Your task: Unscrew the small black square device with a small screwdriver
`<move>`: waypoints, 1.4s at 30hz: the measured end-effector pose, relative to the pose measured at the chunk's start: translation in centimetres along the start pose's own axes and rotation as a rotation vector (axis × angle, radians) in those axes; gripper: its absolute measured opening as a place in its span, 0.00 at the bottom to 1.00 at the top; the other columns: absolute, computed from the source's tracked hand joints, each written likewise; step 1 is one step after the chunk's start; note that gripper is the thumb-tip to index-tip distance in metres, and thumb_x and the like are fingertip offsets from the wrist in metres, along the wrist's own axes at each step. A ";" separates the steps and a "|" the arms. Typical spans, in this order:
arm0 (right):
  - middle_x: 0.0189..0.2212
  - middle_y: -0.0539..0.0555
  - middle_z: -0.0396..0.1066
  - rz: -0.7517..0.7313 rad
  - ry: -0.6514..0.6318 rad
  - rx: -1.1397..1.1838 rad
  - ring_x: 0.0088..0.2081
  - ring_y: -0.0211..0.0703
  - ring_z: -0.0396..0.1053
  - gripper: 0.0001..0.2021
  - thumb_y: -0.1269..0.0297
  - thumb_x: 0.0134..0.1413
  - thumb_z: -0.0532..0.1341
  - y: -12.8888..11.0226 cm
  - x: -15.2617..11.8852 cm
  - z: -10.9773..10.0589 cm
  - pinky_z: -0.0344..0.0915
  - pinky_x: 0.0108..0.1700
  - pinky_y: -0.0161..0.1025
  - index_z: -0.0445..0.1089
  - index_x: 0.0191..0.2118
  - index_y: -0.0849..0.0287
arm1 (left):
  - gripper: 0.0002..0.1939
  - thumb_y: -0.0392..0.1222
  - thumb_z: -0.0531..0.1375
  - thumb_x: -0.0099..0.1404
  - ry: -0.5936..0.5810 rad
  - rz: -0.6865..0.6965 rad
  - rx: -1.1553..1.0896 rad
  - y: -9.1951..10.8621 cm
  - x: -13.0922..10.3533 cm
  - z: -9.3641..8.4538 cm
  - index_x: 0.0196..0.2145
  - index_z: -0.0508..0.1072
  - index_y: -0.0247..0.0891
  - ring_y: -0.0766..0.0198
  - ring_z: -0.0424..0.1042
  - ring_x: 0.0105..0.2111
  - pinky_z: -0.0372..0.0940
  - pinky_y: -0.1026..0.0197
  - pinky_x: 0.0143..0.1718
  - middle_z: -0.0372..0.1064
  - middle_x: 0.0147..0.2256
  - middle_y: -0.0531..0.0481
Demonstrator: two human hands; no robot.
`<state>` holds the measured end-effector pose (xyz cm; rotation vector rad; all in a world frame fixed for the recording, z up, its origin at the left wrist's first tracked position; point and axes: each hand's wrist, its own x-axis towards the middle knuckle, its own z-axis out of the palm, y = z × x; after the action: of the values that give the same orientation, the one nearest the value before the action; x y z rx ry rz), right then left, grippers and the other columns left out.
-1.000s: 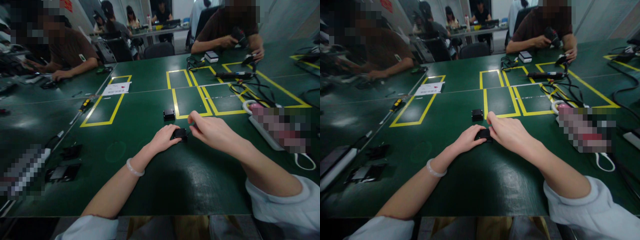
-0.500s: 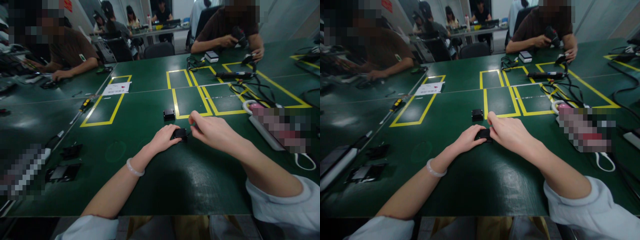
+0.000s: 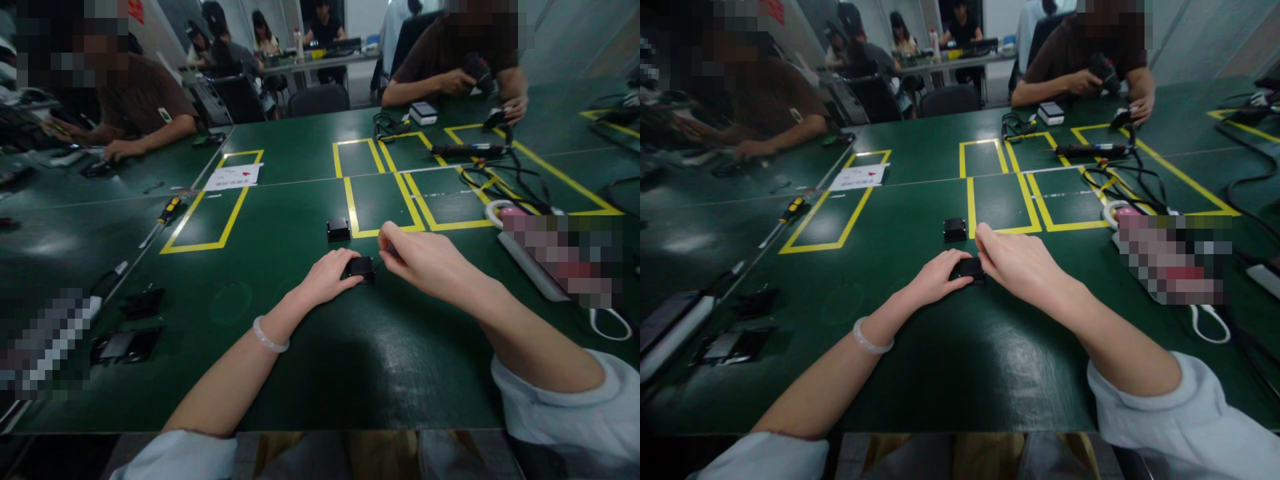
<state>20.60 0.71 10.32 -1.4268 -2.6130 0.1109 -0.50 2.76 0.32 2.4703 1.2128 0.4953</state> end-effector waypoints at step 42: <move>0.30 0.53 0.71 0.016 0.000 -0.024 0.27 0.42 0.68 0.09 0.62 0.61 0.49 -0.3 -0.1 -0.1 0.46 0.25 0.35 0.59 0.45 0.58 | 0.19 0.50 0.59 0.64 -0.007 -0.009 -0.003 0.0 0.0 -0.1 0.50 0.64 0.40 0.55 0.68 0.45 0.64 0.52 0.46 0.67 0.45 0.46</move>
<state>20.47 0.49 10.48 -1.4554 -2.6118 0.0810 -0.50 2.79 0.38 2.4608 1.2194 0.4849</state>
